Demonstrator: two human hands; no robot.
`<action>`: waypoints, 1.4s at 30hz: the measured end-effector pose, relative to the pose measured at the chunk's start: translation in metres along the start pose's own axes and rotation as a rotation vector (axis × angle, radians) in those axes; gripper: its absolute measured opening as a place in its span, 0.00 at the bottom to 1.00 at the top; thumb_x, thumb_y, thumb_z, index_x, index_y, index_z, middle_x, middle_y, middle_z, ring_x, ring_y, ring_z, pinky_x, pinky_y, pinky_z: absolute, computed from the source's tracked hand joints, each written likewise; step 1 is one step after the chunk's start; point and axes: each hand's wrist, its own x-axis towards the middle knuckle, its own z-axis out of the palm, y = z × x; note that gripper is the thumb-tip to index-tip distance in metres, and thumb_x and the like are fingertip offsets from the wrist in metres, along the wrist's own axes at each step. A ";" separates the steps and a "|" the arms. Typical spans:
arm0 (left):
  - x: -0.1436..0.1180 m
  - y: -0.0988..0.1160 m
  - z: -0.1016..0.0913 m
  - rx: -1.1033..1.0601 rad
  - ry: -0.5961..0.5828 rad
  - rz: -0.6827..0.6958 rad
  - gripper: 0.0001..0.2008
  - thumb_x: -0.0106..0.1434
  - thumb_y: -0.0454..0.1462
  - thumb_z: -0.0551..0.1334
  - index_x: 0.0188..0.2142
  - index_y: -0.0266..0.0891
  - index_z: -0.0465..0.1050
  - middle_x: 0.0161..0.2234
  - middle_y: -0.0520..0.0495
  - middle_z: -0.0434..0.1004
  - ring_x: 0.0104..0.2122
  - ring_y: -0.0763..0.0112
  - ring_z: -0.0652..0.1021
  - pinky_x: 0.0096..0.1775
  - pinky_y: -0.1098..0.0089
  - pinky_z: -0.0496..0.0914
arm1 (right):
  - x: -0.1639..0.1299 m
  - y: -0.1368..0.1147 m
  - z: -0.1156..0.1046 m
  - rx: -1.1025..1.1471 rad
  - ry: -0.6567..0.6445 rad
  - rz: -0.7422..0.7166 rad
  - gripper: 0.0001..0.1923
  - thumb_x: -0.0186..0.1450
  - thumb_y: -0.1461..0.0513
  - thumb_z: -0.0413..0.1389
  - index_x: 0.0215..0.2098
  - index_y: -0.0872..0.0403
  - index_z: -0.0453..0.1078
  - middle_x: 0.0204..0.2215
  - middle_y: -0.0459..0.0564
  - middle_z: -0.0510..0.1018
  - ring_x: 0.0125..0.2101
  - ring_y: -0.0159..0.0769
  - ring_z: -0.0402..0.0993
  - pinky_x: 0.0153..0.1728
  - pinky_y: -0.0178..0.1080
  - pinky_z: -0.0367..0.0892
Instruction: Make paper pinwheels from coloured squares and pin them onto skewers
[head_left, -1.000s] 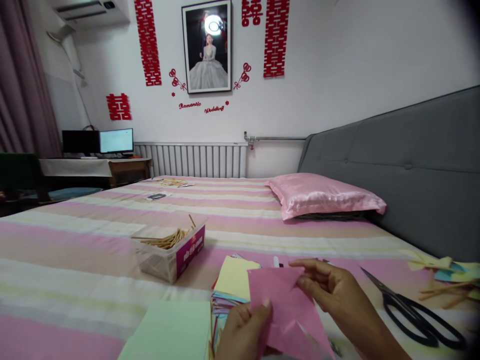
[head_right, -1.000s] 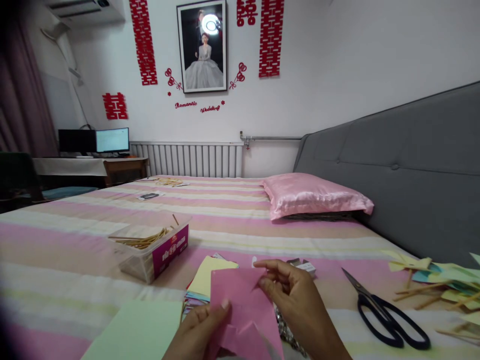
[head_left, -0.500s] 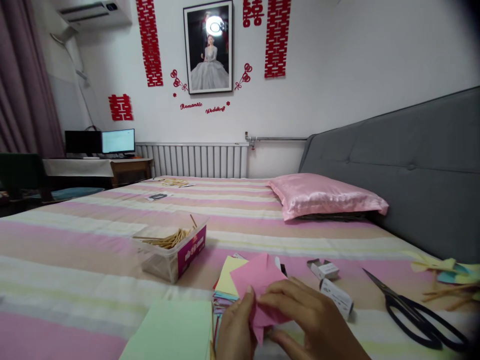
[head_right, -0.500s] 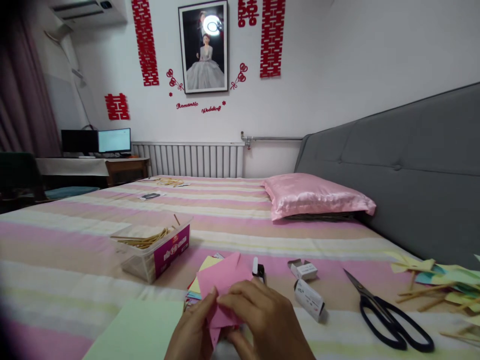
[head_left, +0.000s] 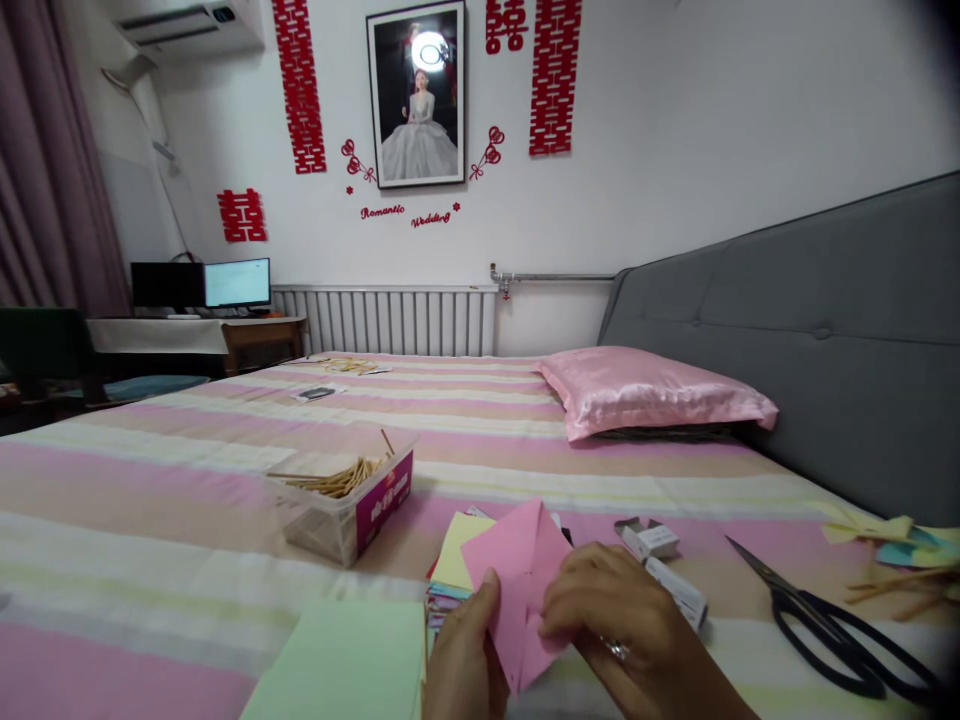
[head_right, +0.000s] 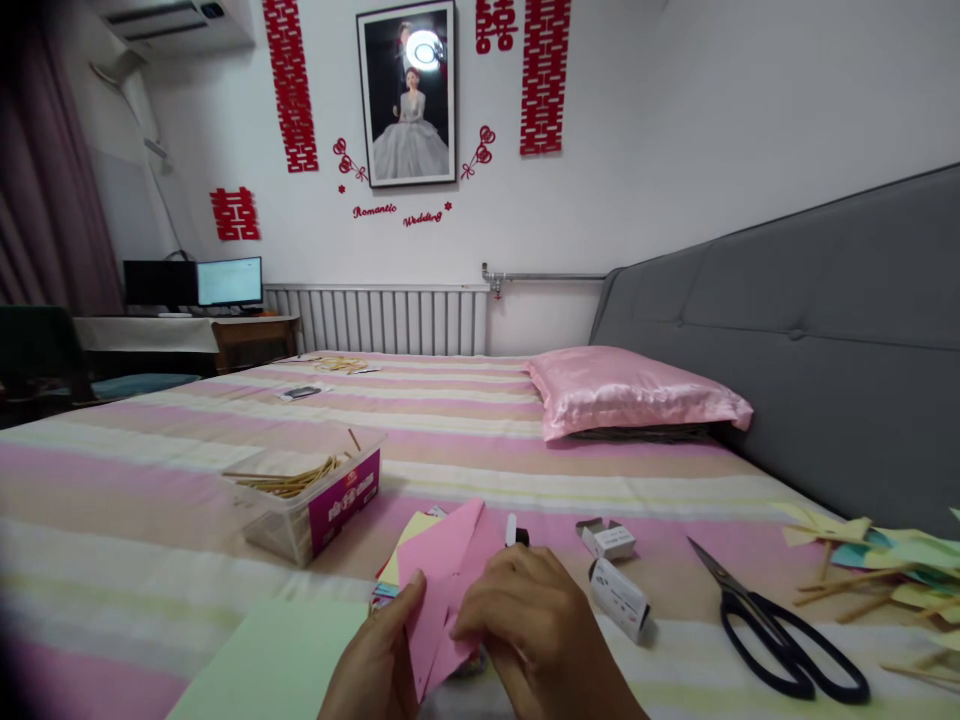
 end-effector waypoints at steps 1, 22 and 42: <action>-0.001 0.001 0.000 -0.011 -0.037 -0.049 0.06 0.53 0.35 0.63 0.29 0.31 0.74 0.23 0.47 0.76 0.26 0.64 0.77 0.36 0.64 0.68 | -0.001 0.002 -0.001 -0.006 -0.002 0.001 0.14 0.56 0.76 0.52 0.29 0.51 0.69 0.26 0.42 0.79 0.31 0.32 0.73 0.35 0.36 0.63; -0.006 0.004 -0.002 0.205 -0.022 0.075 0.23 0.44 0.37 0.70 0.41 0.31 0.74 0.32 0.40 0.80 0.34 0.55 0.78 0.36 0.62 0.69 | -0.002 0.003 -0.001 -0.062 0.072 0.010 0.12 0.56 0.75 0.53 0.24 0.53 0.71 0.22 0.46 0.70 0.30 0.36 0.67 0.33 0.41 0.61; -0.001 -0.003 -0.003 0.094 0.021 0.097 0.21 0.46 0.35 0.70 0.41 0.32 0.73 0.33 0.42 0.81 0.38 0.57 0.78 0.37 0.64 0.71 | -0.004 -0.003 0.005 0.291 -0.131 0.474 0.20 0.53 0.72 0.55 0.38 0.46 0.77 0.30 0.44 0.83 0.32 0.35 0.78 0.36 0.32 0.68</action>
